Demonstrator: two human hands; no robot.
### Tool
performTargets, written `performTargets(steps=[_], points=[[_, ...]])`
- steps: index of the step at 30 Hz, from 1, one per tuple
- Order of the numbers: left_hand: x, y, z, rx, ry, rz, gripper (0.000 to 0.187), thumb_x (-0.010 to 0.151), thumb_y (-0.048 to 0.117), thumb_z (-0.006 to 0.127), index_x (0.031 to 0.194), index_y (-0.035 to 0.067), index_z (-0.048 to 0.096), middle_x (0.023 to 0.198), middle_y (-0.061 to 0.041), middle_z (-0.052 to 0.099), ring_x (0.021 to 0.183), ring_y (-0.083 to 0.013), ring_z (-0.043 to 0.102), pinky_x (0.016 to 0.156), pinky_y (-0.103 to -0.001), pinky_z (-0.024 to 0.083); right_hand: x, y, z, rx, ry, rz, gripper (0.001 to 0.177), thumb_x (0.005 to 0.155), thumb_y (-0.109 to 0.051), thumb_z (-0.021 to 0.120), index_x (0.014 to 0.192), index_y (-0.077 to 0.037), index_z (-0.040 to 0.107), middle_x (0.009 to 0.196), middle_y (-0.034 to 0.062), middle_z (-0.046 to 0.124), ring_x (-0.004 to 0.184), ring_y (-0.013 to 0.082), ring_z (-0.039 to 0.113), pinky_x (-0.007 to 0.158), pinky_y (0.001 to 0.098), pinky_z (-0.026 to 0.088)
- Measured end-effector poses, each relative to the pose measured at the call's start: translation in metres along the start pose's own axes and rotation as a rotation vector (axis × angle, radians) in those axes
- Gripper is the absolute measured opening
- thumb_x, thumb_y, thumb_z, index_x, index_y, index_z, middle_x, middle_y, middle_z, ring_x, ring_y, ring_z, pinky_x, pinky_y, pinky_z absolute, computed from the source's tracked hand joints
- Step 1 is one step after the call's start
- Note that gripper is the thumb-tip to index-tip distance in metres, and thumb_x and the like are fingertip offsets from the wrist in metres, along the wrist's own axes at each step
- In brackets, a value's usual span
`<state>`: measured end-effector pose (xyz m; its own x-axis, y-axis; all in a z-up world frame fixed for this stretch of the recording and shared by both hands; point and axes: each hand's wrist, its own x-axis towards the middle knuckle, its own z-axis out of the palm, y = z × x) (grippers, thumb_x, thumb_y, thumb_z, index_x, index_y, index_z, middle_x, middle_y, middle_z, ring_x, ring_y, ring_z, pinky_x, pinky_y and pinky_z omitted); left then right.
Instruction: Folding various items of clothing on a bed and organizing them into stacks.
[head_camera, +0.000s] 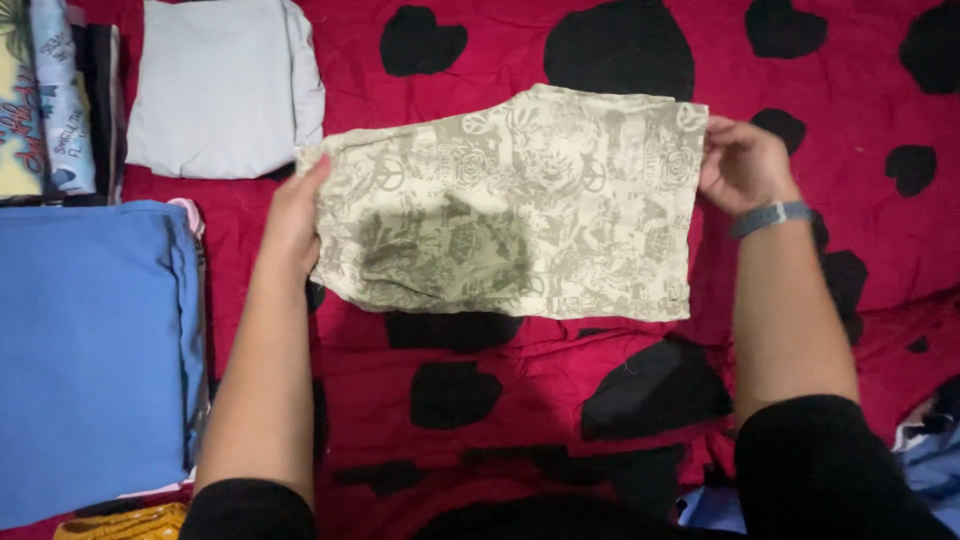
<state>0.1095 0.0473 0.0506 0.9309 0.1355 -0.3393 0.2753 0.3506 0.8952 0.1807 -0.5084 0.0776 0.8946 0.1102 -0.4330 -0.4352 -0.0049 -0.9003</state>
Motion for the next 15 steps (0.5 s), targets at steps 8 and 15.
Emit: performTargets(steps=[8,15], points=[[-0.003,0.004,-0.003,-0.164,-0.046,-0.044,0.044,0.101,0.029,0.06,0.132,-0.002,0.061,0.129,-0.014,0.07,0.115,-0.0234,0.07,0.098,-0.037,0.056,0.005,0.024,0.005,0.123,-0.024,-0.14,0.032,0.095,0.004,0.062,0.127,0.002,0.067,0.116,0.0115,0.073,0.1,0.0206,0.073,0.091,0.0346,0.06],[0.006,0.001,-0.029,-0.032,-0.024,0.046,0.042,0.104,0.024,0.06,0.133,-0.006,0.062,0.125,-0.016,0.07,0.109,-0.0241,0.069,0.093,-0.035,0.057,0.036,0.02,0.003,-0.068,0.281,-0.391,0.021,0.098,0.001,0.061,0.111,0.002,0.076,0.101,0.0086,0.077,0.084,0.0163,0.073,0.077,0.0287,0.058]])
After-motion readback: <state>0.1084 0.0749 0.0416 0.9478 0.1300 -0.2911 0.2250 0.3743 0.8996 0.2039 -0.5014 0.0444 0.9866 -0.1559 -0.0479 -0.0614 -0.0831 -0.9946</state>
